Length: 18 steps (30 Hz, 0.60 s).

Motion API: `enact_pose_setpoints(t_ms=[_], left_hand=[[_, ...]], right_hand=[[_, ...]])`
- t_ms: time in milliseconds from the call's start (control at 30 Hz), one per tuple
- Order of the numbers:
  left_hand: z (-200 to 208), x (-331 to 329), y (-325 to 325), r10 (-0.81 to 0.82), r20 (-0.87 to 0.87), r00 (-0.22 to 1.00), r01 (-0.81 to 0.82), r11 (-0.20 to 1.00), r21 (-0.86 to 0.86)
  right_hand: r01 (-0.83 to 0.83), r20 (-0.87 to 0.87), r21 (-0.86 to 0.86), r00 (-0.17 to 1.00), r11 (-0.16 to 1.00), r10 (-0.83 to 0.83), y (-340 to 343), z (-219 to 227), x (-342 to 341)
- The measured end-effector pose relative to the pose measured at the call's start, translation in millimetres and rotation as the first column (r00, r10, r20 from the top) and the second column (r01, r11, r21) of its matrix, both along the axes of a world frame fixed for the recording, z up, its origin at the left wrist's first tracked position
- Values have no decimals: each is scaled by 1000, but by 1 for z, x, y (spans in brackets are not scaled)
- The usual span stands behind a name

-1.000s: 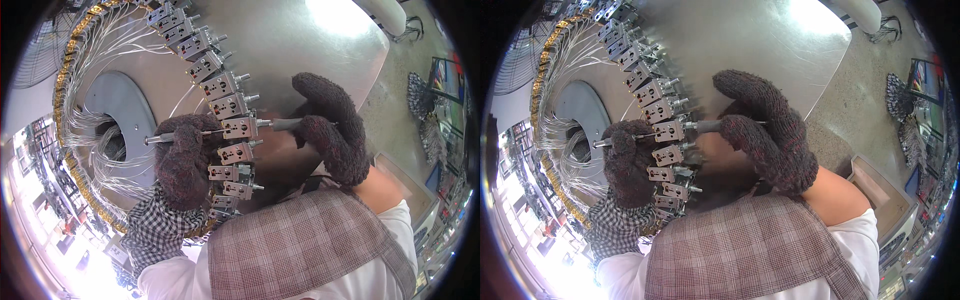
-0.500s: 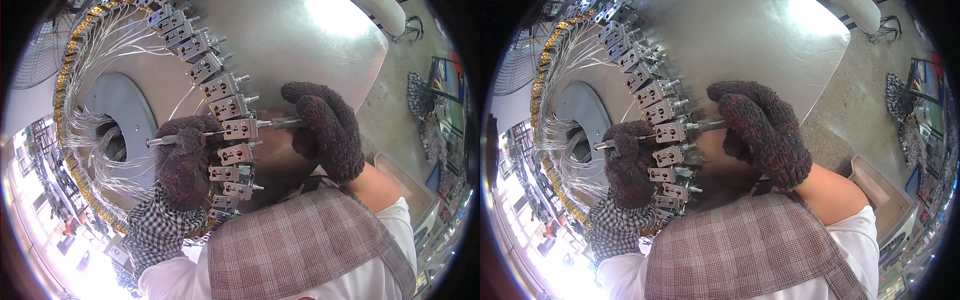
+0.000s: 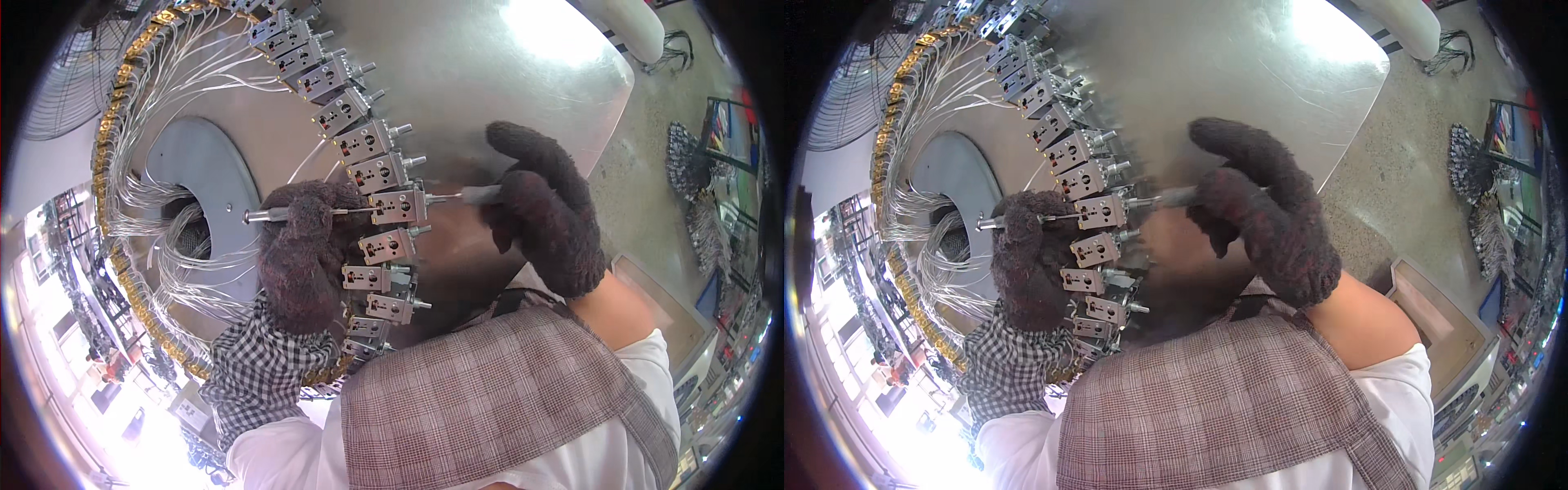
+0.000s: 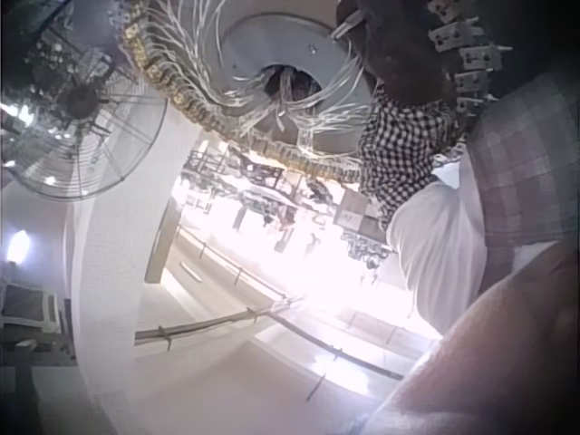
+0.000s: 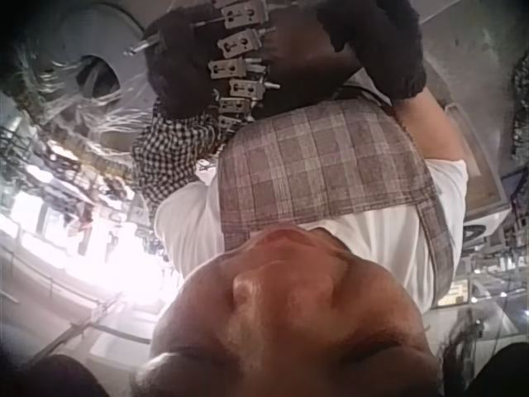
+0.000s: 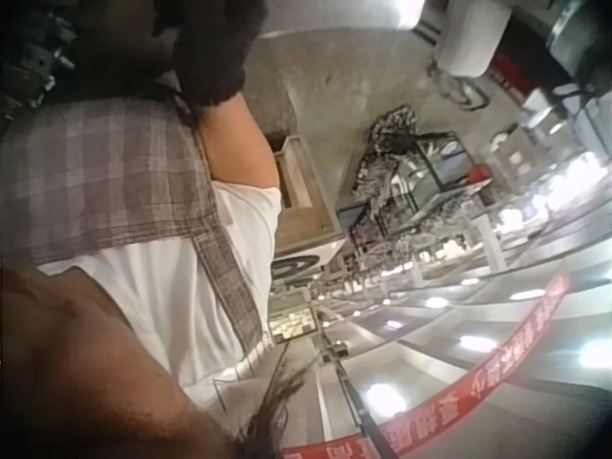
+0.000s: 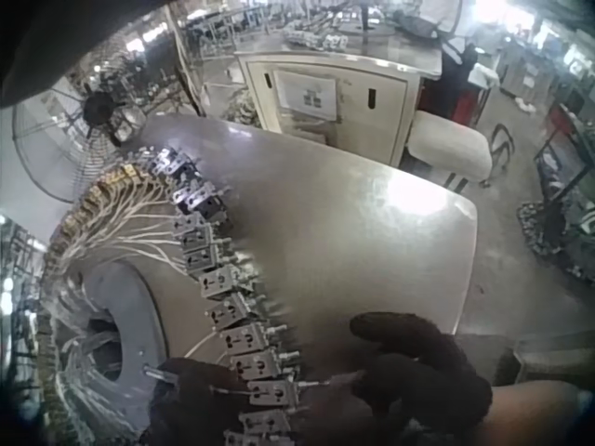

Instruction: Manually wiring and assembling a complex circular electronic component at a workstation.

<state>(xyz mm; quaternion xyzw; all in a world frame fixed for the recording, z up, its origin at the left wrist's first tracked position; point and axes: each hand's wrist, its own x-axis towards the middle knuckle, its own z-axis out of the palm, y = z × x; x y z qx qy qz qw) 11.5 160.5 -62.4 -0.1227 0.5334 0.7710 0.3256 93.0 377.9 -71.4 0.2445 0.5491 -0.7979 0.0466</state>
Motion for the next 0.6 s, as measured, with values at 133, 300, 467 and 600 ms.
enact_pose_setpoints(t_ms=[133,300,467,600], left_hand=[[-2,-6,8,68,-30,997,-67,997,30],[-11,-24,9,-34,-151,988,44,997,64],[-7,-44,30,-4,-119,993,18,993,117],[-11,-71,56,22,-180,983,-10,998,68]], right_hand=[[92,-134,-63,986,994,-100,-11,-10,-2],[94,-76,-587,982,804,-170,-18,-7,-34],[6,-178,-570,975,822,-130,-1,-16,-73],[-39,-233,-540,967,841,-105,21,-30,-114]])
